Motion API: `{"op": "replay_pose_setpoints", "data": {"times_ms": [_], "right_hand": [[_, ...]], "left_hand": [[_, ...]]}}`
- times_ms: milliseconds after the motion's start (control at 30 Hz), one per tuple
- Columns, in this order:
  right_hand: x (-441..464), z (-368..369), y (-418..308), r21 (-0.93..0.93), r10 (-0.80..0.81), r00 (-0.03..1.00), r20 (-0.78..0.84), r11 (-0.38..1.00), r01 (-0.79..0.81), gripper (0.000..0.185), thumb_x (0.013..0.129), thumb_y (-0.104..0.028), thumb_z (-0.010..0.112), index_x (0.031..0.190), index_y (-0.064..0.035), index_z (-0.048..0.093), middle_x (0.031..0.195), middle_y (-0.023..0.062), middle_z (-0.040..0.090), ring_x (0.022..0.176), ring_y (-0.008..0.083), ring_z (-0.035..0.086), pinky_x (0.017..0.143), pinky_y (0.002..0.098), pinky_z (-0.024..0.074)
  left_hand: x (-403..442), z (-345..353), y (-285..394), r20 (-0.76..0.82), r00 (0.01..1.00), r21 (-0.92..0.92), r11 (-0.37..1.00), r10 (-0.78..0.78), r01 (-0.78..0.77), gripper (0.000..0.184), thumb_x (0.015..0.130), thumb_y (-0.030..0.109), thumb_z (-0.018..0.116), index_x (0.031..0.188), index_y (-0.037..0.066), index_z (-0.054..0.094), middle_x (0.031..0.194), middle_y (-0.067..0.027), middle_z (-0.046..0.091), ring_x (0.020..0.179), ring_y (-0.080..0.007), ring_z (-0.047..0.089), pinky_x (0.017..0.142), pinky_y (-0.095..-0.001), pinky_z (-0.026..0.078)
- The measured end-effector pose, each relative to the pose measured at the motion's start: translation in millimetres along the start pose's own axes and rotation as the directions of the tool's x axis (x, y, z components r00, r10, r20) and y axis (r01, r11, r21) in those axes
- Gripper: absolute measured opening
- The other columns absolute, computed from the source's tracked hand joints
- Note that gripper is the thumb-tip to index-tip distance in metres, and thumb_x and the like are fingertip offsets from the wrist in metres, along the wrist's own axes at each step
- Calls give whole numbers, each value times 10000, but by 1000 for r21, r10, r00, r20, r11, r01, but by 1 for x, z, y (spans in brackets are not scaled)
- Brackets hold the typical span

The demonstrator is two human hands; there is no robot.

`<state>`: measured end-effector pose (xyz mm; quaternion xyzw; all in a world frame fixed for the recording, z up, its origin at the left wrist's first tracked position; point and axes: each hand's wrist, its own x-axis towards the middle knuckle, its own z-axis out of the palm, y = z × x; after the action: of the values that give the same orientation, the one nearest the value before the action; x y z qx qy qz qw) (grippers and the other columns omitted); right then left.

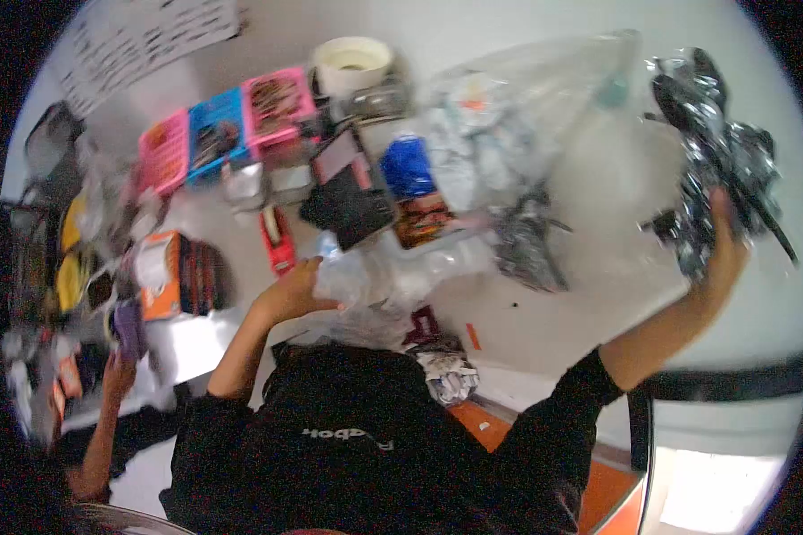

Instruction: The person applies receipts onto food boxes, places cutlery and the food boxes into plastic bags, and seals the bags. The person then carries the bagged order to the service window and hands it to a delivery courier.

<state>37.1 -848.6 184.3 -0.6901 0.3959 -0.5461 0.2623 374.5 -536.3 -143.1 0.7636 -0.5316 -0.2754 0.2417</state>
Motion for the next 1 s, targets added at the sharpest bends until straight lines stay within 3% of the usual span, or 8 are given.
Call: {"op": "replay_pose_setpoints", "data": {"times_ms": [67,200,233,300,367,533,800,1000], "right_hand": [[-32,26,-11,93,15,994,112,995,-25,463,762,-203,727,1130,22,556,1060,111,600,912,200,565,807,308,459],[-109,104,27,-22,201,902,382,978,-209,444,723,-139,758,1099,-6,564,1021,94,608,906,204,563,814,320,460],[-133,140,9,-66,252,692,676,957,-284,436,732,-178,754,1086,-3,569,1011,79,614,899,187,561,816,327,455],[-167,209,11,-324,298,412,861,946,-6,473,742,-255,752,1074,24,564,983,94,615,897,182,562,800,326,453],[-218,273,60,114,-67,417,906,990,-88,530,785,-295,696,1135,50,496,1018,173,626,890,252,600,822,356,453],[-302,406,115,-32,-27,494,869,994,109,731,785,-374,660,1206,113,313,960,348,571,948,489,540,810,477,444],[-302,453,125,-63,-37,601,799,988,145,548,905,-422,465,1112,85,436,991,303,562,908,474,538,764,477,441],[-277,466,126,100,-267,470,842,931,351,410,941,-294,410,861,78,562,912,269,537,875,442,519,757,475,423]], "left_hand": [[-21,-16,3,37,990,80,987,-140,136,558,761,341,683,1142,-35,525,919,-264,612,881,-372,608,774,-396,477],[-78,-12,-22,-50,990,-338,935,-131,106,331,820,241,633,1065,24,585,810,-199,634,730,-295,621,682,-364,478],[-94,-11,-27,-53,979,-393,905,-197,161,329,822,240,633,1067,25,586,817,-182,640,712,-267,616,668,-354,480],[-121,-12,-28,-57,942,-504,824,-330,258,325,827,237,633,1069,25,587,832,-148,650,677,-213,607,639,-335,483],[-144,-17,-25,50,873,-593,689,-486,417,440,830,305,646,1148,24,531,794,-76,613,525,-113,517,466,-264,429],[-183,2,-29,142,699,-819,314,-701,481,634,835,440,614,1261,8,429,714,-19,521,468,-83,449,390,-228,378],[-168,11,-36,22,553,-946,161,-833,281,480,885,492,506,1056,44,536,732,-1,501,569,-75,462,412,-220,364],[-146,-30,-24,-37,551,-998,2,-834,-64,393,888,453,517,1003,78,549,712,1,533,412,-68,433,318,-200,326]]}}
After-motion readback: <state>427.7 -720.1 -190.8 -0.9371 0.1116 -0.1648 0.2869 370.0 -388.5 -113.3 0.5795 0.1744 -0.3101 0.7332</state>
